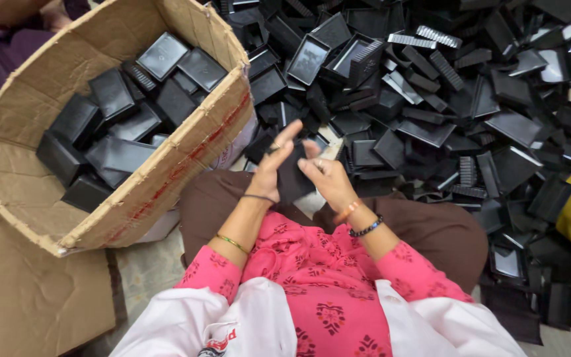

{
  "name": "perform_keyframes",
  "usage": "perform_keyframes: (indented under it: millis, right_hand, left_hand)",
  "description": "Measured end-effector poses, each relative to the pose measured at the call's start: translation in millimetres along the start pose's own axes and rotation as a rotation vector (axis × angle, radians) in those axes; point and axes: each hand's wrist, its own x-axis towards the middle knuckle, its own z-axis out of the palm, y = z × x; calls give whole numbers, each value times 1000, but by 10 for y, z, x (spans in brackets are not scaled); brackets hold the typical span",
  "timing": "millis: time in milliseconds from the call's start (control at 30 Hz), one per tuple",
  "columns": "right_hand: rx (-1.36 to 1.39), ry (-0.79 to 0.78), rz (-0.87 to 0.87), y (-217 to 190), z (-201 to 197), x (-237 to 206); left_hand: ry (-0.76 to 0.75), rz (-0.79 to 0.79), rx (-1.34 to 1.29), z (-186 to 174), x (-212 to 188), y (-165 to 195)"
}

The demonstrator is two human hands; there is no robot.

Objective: The person sits on the floor among a large pile of black plastic boxes, picks up one box at a time, turns it over in both hands, and places it into a cardboard basket beside them. Other workers sort the same pile nearby.

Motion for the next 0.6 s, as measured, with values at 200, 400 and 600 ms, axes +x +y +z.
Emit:
perform_keyframes:
  millis: [200,400,600]
  right_hand:
    - [-788,-100,-645,489,312,489]
    - [-350,96,-263,320,104,333]
    - [45,-64,-161,-364,-190,-168]
  left_hand:
    - [329,206,-68,-226,-157,679]
    - [502,57,253,-314,-490,485]
    - [282,-146,166,102,-92,-76]
